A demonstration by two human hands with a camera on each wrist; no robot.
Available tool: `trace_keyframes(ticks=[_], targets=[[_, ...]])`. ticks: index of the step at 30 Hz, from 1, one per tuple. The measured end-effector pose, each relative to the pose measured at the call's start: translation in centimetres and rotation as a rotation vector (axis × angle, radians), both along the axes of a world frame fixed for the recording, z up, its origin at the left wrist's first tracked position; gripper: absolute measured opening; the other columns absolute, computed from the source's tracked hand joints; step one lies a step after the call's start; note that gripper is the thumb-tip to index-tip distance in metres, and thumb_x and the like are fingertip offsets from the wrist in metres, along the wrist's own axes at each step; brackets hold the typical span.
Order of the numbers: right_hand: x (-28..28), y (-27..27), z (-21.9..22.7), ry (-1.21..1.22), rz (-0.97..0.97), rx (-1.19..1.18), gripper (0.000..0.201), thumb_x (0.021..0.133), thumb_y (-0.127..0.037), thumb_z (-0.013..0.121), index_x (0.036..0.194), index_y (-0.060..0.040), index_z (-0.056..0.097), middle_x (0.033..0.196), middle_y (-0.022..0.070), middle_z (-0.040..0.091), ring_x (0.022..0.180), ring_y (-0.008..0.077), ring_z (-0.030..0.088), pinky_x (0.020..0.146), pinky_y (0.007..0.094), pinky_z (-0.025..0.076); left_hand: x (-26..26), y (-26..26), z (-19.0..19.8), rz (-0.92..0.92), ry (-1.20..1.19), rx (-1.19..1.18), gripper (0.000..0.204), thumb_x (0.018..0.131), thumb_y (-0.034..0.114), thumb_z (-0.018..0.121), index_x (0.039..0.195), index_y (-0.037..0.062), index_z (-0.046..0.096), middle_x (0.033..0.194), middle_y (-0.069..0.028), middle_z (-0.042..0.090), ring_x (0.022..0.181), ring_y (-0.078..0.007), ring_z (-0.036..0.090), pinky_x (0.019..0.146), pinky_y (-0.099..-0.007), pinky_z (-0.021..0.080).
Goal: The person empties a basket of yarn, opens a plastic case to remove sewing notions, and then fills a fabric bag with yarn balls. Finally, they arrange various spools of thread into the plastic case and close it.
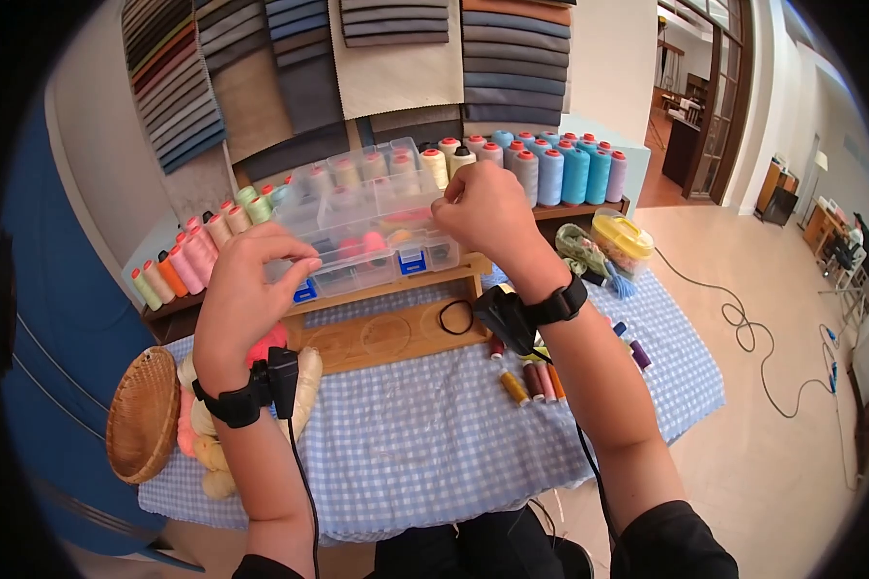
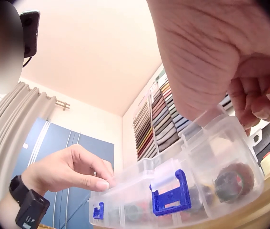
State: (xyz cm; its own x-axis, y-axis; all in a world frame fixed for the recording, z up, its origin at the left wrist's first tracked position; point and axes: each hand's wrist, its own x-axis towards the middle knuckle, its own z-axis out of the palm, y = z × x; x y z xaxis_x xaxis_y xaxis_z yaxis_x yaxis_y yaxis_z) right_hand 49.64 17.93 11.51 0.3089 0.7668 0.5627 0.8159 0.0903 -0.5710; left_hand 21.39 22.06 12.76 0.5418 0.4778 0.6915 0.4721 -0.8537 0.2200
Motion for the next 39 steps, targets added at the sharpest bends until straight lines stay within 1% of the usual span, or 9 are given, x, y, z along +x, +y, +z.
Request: trace_keyframes(ticks=[3, 5, 9, 14, 21, 29, 30, 34, 39], targets=[[-0.3, -0.3, -0.4, -0.019, -0.017, -0.029, 0.03, 0.076, -0.02, 0.072, 0.095, 0.0036, 0.074, 0.072, 0.0219, 0.07, 0.074, 0.0364, 0.072, 0.075, 0.0406, 0.058, -0.1, -0.1, 0.0, 0.026, 0.069, -0.121, 0.016, 0.084, 0.013, 0.078, 0.094, -0.0006, 0.075, 0.091, -0.0114, 0.067, 0.085, -0.026, 0.065, 0.076, -0.0362, 0.049], [-0.6, -0.8, -0.3, 0.075, 0.032, -0.058, 0.041, 0.077, -0.021, 0.071, 0.11, 0.0039, 0.071, 0.076, 0.0232, 0.071, 0.078, 0.0367, 0.072, 0.077, 0.0416, 0.057, 0.2, -0.8, 0.2, 0.1, 0.044, -0.149, 0.035, 0.085, 0.029, 0.079, 0.105, 0.0005, 0.076, 0.103, -0.0171, 0.068, 0.101, -0.0359, 0.065, 0.091, -0.0423, 0.05], [-0.4, -0.9, -1.5, 0.019, 0.057, -0.013, 0.048, 0.082, -0.028, 0.071, 0.116, 0.006, 0.068, 0.082, 0.0246, 0.071, 0.084, 0.0367, 0.072, 0.081, 0.0427, 0.056, 0.6, 0.4, -1.3, 0.257, -0.027, 0.078, 0.058, 0.091, 0.038, 0.076, 0.125, -0.0069, 0.065, 0.126, -0.0205, 0.065, 0.115, -0.0339, 0.063, 0.1, -0.0395, 0.048], [-0.3, -1.0, -2.1, -0.084, 0.048, 0.049, 0.06, 0.091, -0.042, 0.065, 0.118, 0.0113, 0.067, 0.085, 0.0278, 0.07, 0.089, 0.0407, 0.071, 0.087, 0.0438, 0.055, 0.8, 0.5, -1.4, 0.303, 0.063, -0.201, 0.078, 0.094, 0.056, 0.065, 0.129, -0.0135, 0.059, 0.137, -0.0287, 0.06, 0.127, -0.043, 0.057, 0.107, -0.0439, 0.045], [-0.6, -1.5, -1.4, 0.01, 0.102, -0.043, 0.059, 0.092, -0.043, 0.064, 0.117, 0.0107, 0.069, 0.091, 0.0323, 0.07, 0.092, 0.0428, 0.071, 0.086, 0.0454, 0.055, 1.2, -0.3, -0.1, 0.316, 0.119, -0.353, 0.085, 0.089, 0.058, 0.071, 0.136, -0.0116, 0.056, 0.141, -0.0285, 0.058, 0.132, -0.0378, 0.057, 0.11, -0.041, 0.043], [-0.9, -2.3, -1.3, -0.074, 0.121, -0.074, 0.05, 0.097, -0.037, 0.055, 0.101, 0.0111, 0.068, 0.084, 0.0308, 0.068, 0.089, 0.0471, 0.068, 0.084, 0.0508, 0.054, 0.8, 0.8, -1.3, 0.287, 0.183, -0.169, 0.096, 0.063, 0.045, 0.095, 0.135, -0.0057, 0.057, 0.134, -0.0245, 0.062, 0.125, -0.0371, 0.06, 0.107, -0.0425, 0.047], [-0.3, -1.4, -2.2, -0.079, 0.155, -0.025, 0.049, 0.102, -0.035, 0.051, 0.116, 0.0102, 0.063, 0.087, 0.0317, 0.068, 0.088, 0.047, 0.067, 0.08, 0.0499, 0.051, 0.8, 0.8, -1.2, 0.284, 0.183, -0.172, 0.096, 0.063, 0.045, 0.095, 0.135, -0.0057, 0.057, 0.134, -0.0245, 0.062, 0.125, -0.0371, 0.06, 0.107, -0.0425, 0.047], [-0.6, -1.5, -1.9, -0.002, 0.128, -0.026, 0.052, 0.093, -0.033, 0.058, 0.11, 0.0161, 0.063, 0.088, 0.0347, 0.067, 0.088, 0.05, 0.067, 0.087, 0.0515, 0.053, 0.9, 0.4, -0.9, 0.284, 0.166, -0.168, 0.094, 0.059, 0.04, 0.097, 0.134, -0.0021, 0.059, 0.133, -0.0215, 0.061, 0.125, -0.0349, 0.059, 0.106, -0.0423, 0.047], [-0.8, -3.0, -0.4, 0.41, 0.173, -0.017, 0.056, 0.089, -0.033, 0.065, 0.119, 0.0144, 0.061, 0.081, 0.0192, 0.069, 0.072, 0.0283, 0.071, 0.063, 0.0393, 0.057, 0.6, -0.2, -0.4, 0.249, 0.079, -0.141, 0.09, 0.057, 0.035, 0.098, 0.131, -0.0001, 0.061, 0.129, -0.0185, 0.063, 0.122, -0.0329, 0.06, 0.105, -0.0412, 0.047]])
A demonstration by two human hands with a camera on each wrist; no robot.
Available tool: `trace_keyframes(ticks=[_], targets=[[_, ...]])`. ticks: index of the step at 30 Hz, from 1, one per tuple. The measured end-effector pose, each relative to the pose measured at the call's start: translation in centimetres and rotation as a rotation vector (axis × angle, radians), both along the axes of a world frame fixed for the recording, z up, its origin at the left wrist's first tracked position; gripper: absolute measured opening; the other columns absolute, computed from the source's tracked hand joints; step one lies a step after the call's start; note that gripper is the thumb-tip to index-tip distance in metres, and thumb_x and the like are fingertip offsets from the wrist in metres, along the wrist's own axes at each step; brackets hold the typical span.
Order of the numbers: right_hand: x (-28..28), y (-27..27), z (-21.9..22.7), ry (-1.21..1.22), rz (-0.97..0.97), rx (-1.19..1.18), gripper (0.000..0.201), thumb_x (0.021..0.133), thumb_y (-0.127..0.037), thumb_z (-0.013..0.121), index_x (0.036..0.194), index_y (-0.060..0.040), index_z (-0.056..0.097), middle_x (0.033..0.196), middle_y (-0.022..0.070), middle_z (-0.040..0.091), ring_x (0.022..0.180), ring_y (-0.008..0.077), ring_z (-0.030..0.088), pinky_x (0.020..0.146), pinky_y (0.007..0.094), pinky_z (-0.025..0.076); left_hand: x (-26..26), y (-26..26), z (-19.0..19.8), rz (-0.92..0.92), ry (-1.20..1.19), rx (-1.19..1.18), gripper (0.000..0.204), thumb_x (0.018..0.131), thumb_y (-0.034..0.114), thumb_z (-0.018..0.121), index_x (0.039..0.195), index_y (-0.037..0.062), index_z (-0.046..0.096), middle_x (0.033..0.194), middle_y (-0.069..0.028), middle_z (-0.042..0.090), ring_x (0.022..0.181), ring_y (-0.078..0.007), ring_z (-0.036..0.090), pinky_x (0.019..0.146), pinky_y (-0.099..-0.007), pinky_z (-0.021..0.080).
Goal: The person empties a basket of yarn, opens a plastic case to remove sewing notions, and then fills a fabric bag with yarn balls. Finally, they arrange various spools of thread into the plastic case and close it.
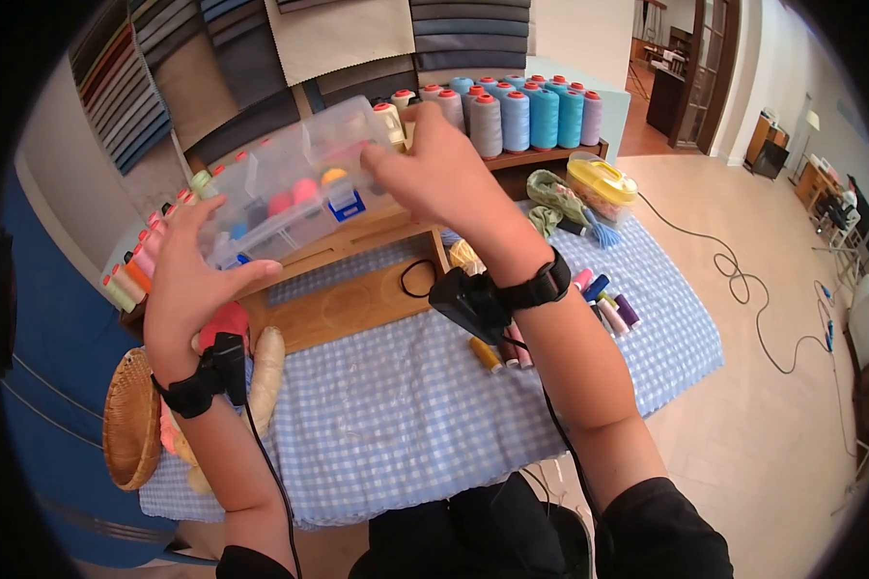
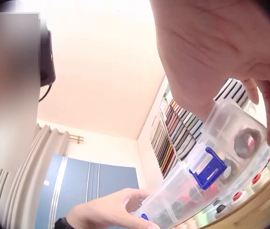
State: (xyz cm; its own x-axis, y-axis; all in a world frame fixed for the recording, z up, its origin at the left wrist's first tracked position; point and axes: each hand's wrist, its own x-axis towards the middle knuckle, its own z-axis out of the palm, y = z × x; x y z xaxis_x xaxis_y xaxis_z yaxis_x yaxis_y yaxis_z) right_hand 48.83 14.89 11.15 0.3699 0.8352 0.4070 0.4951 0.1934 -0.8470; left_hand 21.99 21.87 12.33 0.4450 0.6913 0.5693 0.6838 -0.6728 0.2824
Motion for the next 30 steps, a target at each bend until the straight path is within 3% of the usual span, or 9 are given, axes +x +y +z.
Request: trace_keyframes(ticks=[1, 2, 4, 8, 16, 18, 24, 28, 30], targets=[[0.0, 0.1, 0.3, 0.039, -0.009, 0.015, 0.057, 0.09, -0.036, 0.065, 0.122, 0.0113, 0.06, 0.087, 0.0149, 0.067, 0.071, 0.019, 0.068, 0.055, 0.032, 0.054, 0.0, -0.2, 0.1, -0.002, -0.016, 0.067, 0.088, 0.058, 0.034, 0.098, 0.13, 0.0003, 0.062, 0.127, -0.0174, 0.063, 0.121, -0.0323, 0.06, 0.104, -0.0408, 0.047], [0.2, -0.2, 0.9, 0.04, -0.013, 0.01, 0.057, 0.09, -0.036, 0.065, 0.122, 0.0113, 0.06, 0.087, 0.0149, 0.067, 0.071, 0.019, 0.068, 0.055, 0.032, 0.054, -0.1, -0.4, 0.3, -0.003, -0.032, 0.134, 0.086, 0.058, 0.033, 0.098, 0.129, 0.0008, 0.062, 0.125, -0.0163, 0.064, 0.12, -0.0317, 0.06, 0.104, -0.0405, 0.047], [0.9, -1.0, 1.8, 0.293, 0.283, -0.034, 0.058, 0.093, -0.038, 0.063, 0.126, 0.0098, 0.058, 0.098, 0.0163, 0.069, 0.073, 0.0198, 0.069, 0.055, 0.0313, 0.054, 0.0, -0.8, 0.7, -0.025, -0.031, 0.139, 0.085, 0.058, 0.033, 0.098, 0.129, 0.0009, 0.063, 0.123, -0.0154, 0.064, 0.118, -0.0313, 0.06, 0.103, -0.0405, 0.047], [1.7, -1.6, 2.0, 0.47, 0.438, -0.105, 0.047, 0.099, -0.039, 0.059, 0.123, 0.0018, 0.061, 0.11, 0.0139, 0.07, 0.074, 0.0212, 0.071, 0.054, 0.0319, 0.053, 0.4, -2.5, 1.3, -0.051, -0.037, 0.165, 0.083, 0.058, 0.03, 0.098, 0.127, 0.001, 0.063, 0.118, -0.0131, 0.064, 0.114, -0.0295, 0.061, 0.1, -0.0403, 0.047], [1.8, -1.3, 1.7, 0.492, 0.41, -0.068, 0.046, 0.101, -0.035, 0.054, 0.126, 0.0044, 0.054, 0.103, 0.0167, 0.07, 0.067, 0.0223, 0.07, 0.045, 0.0296, 0.051, 0.0, -2.7, 1.2, -0.068, -0.048, 0.312, 0.096, 0.056, 0.035, 0.1, 0.134, -0.0017, 0.058, 0.111, -0.0129, 0.064, 0.105, -0.0256, 0.064, 0.09, -0.0379, 0.052], [2.3, -1.6, 2.0, 0.54, 0.461, -0.112, 0.046, 0.101, -0.033, 0.054, 0.124, 0.0068, 0.054, 0.098, 0.0178, 0.069, 0.062, 0.0229, 0.069, 0.046, 0.0304, 0.053, -0.3, -2.8, 1.2, -0.272, -0.46, -0.168, 0.095, 0.071, 0.039, 0.094, 0.145, -0.0003, 0.048, 0.112, -0.0106, 0.063, 0.105, -0.0169, 0.063, 0.087, -0.0329, 0.053], [2.1, -1.5, 2.0, 0.576, 0.384, -0.148, 0.045, 0.099, -0.03, 0.056, 0.122, 0.009, 0.053, 0.092, 0.02, 0.068, 0.059, 0.0252, 0.067, 0.048, 0.0351, 0.056, -1.3, 1.5, 0.5, -0.069, -0.503, -0.598, 0.068, 0.101, 0.041, 0.066, 0.15, -0.0001, 0.044, 0.109, -0.0088, 0.065, 0.105, -0.0129, 0.062, 0.087, -0.0272, 0.051], [1.6, -1.8, 2.1, 0.602, 0.349, -0.092, 0.047, 0.098, -0.029, 0.056, 0.121, 0.0124, 0.051, 0.092, 0.0214, 0.068, 0.06, 0.0266, 0.068, 0.049, 0.0361, 0.057, -2.0, 4.0, -0.4, -0.071, -0.557, -0.657, 0.061, 0.101, 0.041, 0.065, 0.143, -0.0005, 0.052, 0.112, -0.0097, 0.069, 0.106, -0.0144, 0.063, 0.09, -0.029, 0.051], [1.9, -1.9, 2.2, 0.619, 0.391, -0.087, 0.047, 0.099, -0.029, 0.055, 0.12, 0.013, 0.051, 0.094, 0.0216, 0.067, 0.062, 0.0262, 0.069, 0.048, 0.0363, 0.057, -2.5, 5.4, -1.0, -0.329, -0.799, -0.919, 0.053, 0.102, 0.041, 0.062, 0.136, 0.0009, 0.058, 0.121, -0.0114, 0.069, 0.111, -0.019, 0.064, 0.095, -0.0335, 0.05]])
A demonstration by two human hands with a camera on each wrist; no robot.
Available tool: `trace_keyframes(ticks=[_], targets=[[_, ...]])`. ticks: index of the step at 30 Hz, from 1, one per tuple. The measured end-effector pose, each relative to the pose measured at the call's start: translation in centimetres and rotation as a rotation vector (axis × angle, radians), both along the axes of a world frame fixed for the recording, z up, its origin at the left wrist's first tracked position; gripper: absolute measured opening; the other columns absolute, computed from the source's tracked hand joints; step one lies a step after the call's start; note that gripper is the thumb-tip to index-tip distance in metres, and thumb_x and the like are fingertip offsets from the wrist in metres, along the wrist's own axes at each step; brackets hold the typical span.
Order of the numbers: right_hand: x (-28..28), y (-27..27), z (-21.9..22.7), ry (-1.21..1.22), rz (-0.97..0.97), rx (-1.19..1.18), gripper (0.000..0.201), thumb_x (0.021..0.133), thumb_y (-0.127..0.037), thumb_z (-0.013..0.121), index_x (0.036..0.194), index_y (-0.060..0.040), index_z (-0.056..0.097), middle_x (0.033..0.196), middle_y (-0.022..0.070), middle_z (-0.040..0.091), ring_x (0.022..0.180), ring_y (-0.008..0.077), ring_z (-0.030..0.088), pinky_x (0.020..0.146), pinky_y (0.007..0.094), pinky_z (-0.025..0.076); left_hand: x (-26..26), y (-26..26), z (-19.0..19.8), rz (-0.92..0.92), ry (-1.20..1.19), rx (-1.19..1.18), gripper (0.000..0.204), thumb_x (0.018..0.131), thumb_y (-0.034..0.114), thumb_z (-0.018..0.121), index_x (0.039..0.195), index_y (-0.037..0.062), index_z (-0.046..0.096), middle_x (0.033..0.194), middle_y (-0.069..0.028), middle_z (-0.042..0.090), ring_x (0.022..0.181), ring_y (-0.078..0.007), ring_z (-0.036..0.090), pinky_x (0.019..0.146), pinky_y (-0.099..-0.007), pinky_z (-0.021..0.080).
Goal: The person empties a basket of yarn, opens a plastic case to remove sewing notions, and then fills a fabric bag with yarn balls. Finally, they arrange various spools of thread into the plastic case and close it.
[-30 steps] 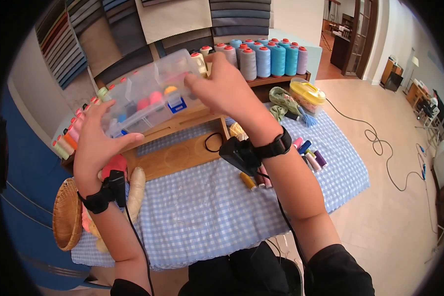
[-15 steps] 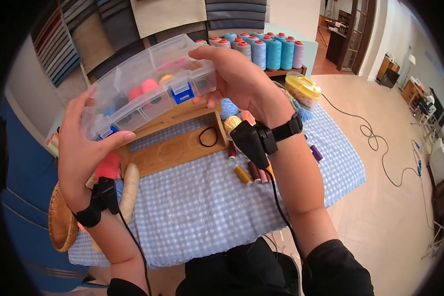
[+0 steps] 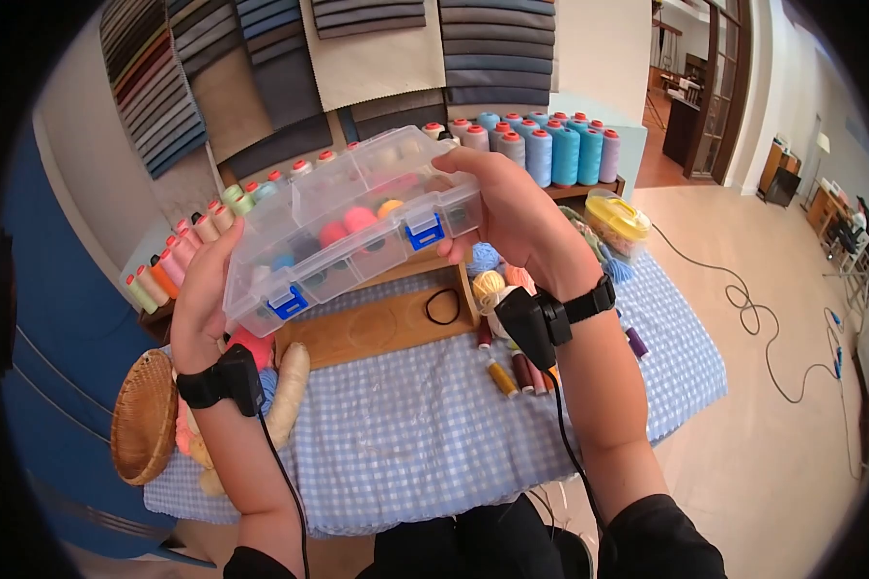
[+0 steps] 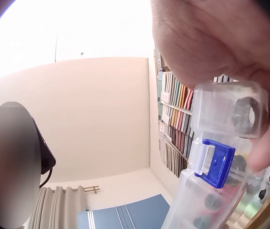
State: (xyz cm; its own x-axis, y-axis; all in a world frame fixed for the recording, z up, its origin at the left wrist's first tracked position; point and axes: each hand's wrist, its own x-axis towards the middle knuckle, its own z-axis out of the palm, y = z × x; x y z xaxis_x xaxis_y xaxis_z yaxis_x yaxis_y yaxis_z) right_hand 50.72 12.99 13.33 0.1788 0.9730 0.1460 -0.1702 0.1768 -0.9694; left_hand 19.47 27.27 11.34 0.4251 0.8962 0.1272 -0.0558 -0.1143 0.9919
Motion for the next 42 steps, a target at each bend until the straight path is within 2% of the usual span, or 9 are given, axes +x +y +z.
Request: trace_keyframes(ticks=[6, 12, 15, 18, 20, 27, 29, 37, 42], targets=[[0.0, -0.7, 0.6, -0.002, 0.002, -0.018, 0.039, 0.098, -0.027, 0.054, 0.114, 0.0083, 0.052, 0.095, 0.0166, 0.066, 0.062, 0.0251, 0.068, 0.047, 0.035, 0.056, 0.9, 1.4, -0.5, -0.271, -0.519, -0.249, 0.048, 0.105, 0.039, 0.054, 0.138, 0.0043, 0.056, 0.13, -0.0128, 0.065, 0.116, -0.0273, 0.064, 0.101, -0.0409, 0.05], [1.4, -1.0, 0.5, -0.147, 0.136, -0.012, 0.025, 0.098, -0.028, 0.056, 0.103, -0.0045, 0.048, 0.087, 0.0076, 0.059, 0.059, 0.0215, 0.066, 0.049, 0.0352, 0.056, 0.7, 1.2, -0.2, -0.41, -0.53, -0.285, 0.044, 0.105, 0.032, 0.05, 0.141, 0.005, 0.053, 0.132, -0.0142, 0.064, 0.118, -0.0293, 0.062, 0.101, -0.0446, 0.051], [1.9, -1.2, 0.4, -0.198, 0.142, 0.009, 0.033, 0.098, -0.028, 0.059, 0.117, -0.0014, 0.051, 0.092, 0.005, 0.061, 0.066, 0.0179, 0.066, 0.053, 0.0333, 0.057, 1.7, -0.8, 0.5, -0.185, -0.499, -0.161, 0.043, 0.106, 0.027, 0.048, 0.143, 0.0053, 0.05, 0.131, -0.0148, 0.064, 0.117, -0.0296, 0.063, 0.098, -0.0453, 0.053], [1.6, -1.6, 0.4, -0.15, -0.024, 0.022, 0.049, 0.098, -0.028, 0.063, 0.135, 0.0018, 0.051, 0.095, 0.0027, 0.062, 0.078, 0.0135, 0.066, 0.061, 0.0304, 0.057, 2.4, -1.5, 0.9, -0.134, -0.501, 0.008, 0.042, 0.107, 0.025, 0.048, 0.143, 0.0052, 0.048, 0.128, -0.0146, 0.064, 0.113, -0.0287, 0.065, 0.095, -0.0432, 0.056], [2.2, -2.0, 0.6, -0.246, 0.102, -0.001, 0.051, 0.097, -0.025, 0.067, 0.14, -0.0013, 0.055, 0.111, 0.0047, 0.067, 0.097, 0.0118, 0.062, 0.088, 0.0265, 0.048, 2.5, -2.3, 1.2, -0.128, -0.478, -0.028, 0.04, 0.107, 0.025, 0.049, 0.142, 0.0047, 0.049, 0.127, -0.0142, 0.064, 0.112, -0.0277, 0.066, 0.092, -0.0423, 0.057], [2.2, -3.1, 2.2, -0.355, -0.085, -0.161, 0.046, 0.098, -0.034, 0.068, 0.131, -0.0017, 0.064, 0.108, 0.0026, 0.067, 0.089, 0.0078, 0.059, 0.077, 0.0234, 0.047, 1.8, -5.2, 0.7, -0.085, -0.338, -0.05, 0.035, 0.107, 0.026, 0.052, 0.134, 0.0037, 0.057, 0.117, -0.0097, 0.068, 0.098, -0.0187, 0.07, 0.081, -0.0355, 0.059], [2.4, -2.7, 1.9, -0.396, 0.034, -0.099, 0.055, 0.097, -0.051, 0.064, 0.119, -0.0006, 0.069, 0.084, -0.0001, 0.063, 0.076, 0.01, 0.06, 0.065, 0.0254, 0.051, 1.9, -7.4, 1.1, -0.056, -0.306, -0.061, 0.035, 0.107, 0.027, 0.052, 0.133, 0.0044, 0.058, 0.116, -0.0087, 0.069, 0.096, -0.0167, 0.07, 0.078, -0.0325, 0.058], [3.0, -2.7, 1.2, -0.667, 0.322, -0.157, 0.043, 0.096, -0.044, 0.07, 0.097, -0.0012, 0.073, 0.075, 0.0048, 0.071, 0.061, 0.0108, 0.066, 0.052, 0.0237, 0.049, -1.7, -11.7, -1.6, 0.107, -0.121, -0.04, 0.036, 0.106, 0.032, 0.054, 0.133, 0.0089, 0.056, 0.114, -0.0057, 0.068, 0.091, -0.0122, 0.068, 0.063, -0.0226, 0.05], [3.6, -4.6, 2.0, -0.708, 0.14, -0.07, 0.042, 0.097, -0.041, 0.068, 0.102, -0.0001, 0.072, 0.081, 0.0069, 0.075, 0.06, 0.0111, 0.067, 0.053, 0.0235, 0.052, -6.2, -16.0, -7.2, 0.045, -0.017, -0.22, 0.036, 0.107, 0.033, 0.052, 0.135, 0.0099, 0.053, 0.114, -0.0076, 0.067, 0.091, -0.0156, 0.069, 0.058, -0.0264, 0.056]])
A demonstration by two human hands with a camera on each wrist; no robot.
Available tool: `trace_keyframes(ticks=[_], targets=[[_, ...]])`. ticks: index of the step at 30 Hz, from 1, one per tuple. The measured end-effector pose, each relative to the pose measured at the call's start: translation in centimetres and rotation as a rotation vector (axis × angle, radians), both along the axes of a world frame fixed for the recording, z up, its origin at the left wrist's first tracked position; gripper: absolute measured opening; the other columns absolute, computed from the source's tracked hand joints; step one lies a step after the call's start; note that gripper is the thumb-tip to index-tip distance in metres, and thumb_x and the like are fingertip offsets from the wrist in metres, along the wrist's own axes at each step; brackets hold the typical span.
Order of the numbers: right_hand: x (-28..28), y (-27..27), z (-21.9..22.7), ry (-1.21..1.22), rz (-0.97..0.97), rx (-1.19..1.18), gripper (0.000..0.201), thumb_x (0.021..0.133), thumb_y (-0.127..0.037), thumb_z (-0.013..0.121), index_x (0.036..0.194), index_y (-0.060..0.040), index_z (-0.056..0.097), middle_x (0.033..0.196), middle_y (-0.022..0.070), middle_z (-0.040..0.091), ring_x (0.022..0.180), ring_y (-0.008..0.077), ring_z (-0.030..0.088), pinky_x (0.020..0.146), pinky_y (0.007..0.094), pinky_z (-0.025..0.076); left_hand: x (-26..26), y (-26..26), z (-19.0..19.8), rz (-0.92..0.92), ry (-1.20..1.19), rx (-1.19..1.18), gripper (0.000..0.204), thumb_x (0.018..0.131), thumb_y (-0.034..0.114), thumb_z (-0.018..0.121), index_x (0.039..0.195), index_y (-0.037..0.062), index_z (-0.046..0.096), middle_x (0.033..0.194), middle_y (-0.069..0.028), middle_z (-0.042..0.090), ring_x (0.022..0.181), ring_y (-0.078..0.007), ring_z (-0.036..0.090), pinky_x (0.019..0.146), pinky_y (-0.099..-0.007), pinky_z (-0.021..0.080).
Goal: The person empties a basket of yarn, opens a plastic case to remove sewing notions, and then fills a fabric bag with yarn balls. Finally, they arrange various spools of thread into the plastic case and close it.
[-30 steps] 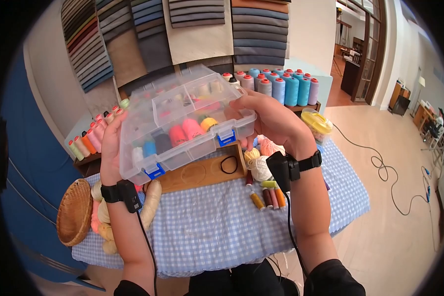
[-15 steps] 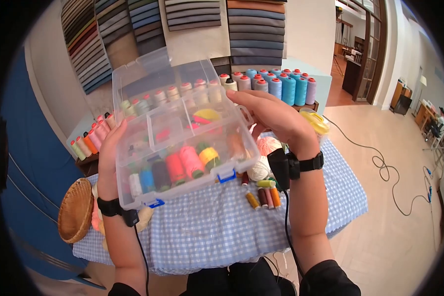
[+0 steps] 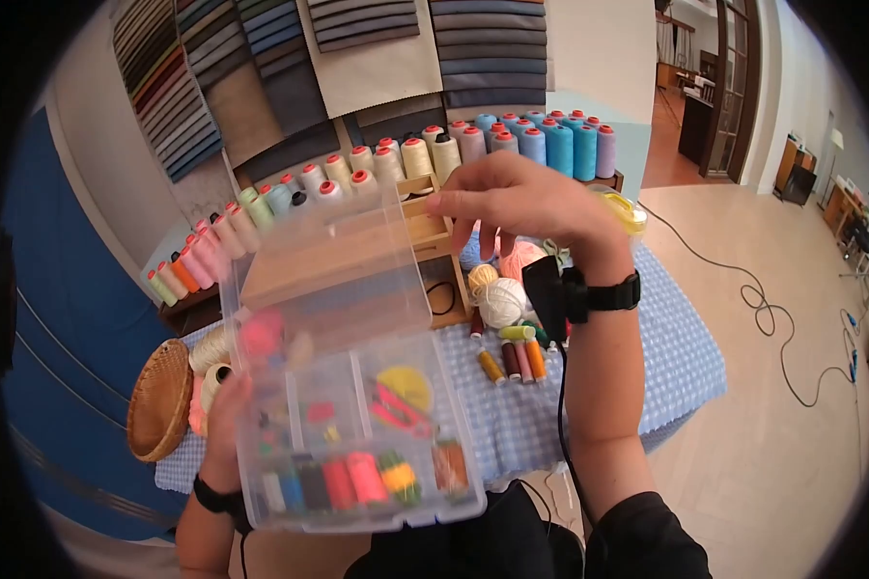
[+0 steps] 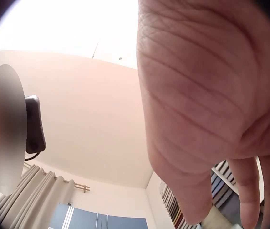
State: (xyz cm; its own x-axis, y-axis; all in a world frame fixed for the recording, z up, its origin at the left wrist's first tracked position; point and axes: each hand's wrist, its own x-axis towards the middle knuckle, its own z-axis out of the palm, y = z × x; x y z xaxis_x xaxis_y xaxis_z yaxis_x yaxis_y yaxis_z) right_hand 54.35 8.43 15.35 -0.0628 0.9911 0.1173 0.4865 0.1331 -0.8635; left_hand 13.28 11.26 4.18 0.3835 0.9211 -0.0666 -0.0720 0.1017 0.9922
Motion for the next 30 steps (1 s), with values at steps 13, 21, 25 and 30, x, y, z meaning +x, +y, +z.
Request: trace_keyframes(ticks=[13, 21, 25, 30], targets=[[0.7, -1.7, 0.1, 0.006, 0.22, 0.144, 0.039, 0.099, -0.037, 0.069, 0.112, 0.0, 0.068, 0.08, 0.0065, 0.074, 0.058, 0.0104, 0.068, 0.051, 0.0219, 0.053, -2.1, -4.6, -6.2, -0.07, 0.148, -0.336, 0.033, 0.109, 0.03, 0.052, 0.133, 0.0089, 0.055, 0.118, -0.008, 0.066, 0.098, -0.0185, 0.068, 0.069, -0.0323, 0.058], [1.0, -2.0, 0.5, -0.052, 0.206, 0.116, 0.027, 0.103, -0.023, 0.063, 0.12, -0.0012, 0.066, 0.082, 0.0059, 0.074, 0.064, 0.006, 0.067, 0.054, 0.0203, 0.052, 1.1, 1.2, -6.1, -0.09, 0.115, -0.273, 0.035, 0.108, 0.033, 0.053, 0.133, 0.0081, 0.056, 0.119, -0.0057, 0.065, 0.103, -0.0159, 0.066, 0.075, -0.0329, 0.056], [1.4, -2.3, 0.5, -0.066, 0.199, 0.131, 0.028, 0.103, -0.024, 0.063, 0.12, -0.0015, 0.066, 0.083, 0.0055, 0.074, 0.066, 0.0059, 0.068, 0.054, 0.02, 0.052, 2.7, 3.5, -6.3, -0.132, 0.1, -0.272, 0.037, 0.108, 0.031, 0.055, 0.131, 0.0023, 0.055, 0.12, -0.0063, 0.065, 0.106, -0.0166, 0.065, 0.083, -0.032, 0.056], [2.1, -2.5, 0.4, -0.072, 0.188, 0.137, 0.029, 0.103, -0.026, 0.064, 0.119, -0.002, 0.066, 0.084, 0.0045, 0.074, 0.066, 0.0065, 0.068, 0.054, 0.021, 0.052, 3.1, 5.2, -6.0, -0.218, 0.265, -0.122, 0.04, 0.105, 0.026, 0.06, 0.135, -0.0009, 0.053, 0.124, -0.009, 0.064, 0.109, -0.0192, 0.063, 0.092, -0.0337, 0.054]])
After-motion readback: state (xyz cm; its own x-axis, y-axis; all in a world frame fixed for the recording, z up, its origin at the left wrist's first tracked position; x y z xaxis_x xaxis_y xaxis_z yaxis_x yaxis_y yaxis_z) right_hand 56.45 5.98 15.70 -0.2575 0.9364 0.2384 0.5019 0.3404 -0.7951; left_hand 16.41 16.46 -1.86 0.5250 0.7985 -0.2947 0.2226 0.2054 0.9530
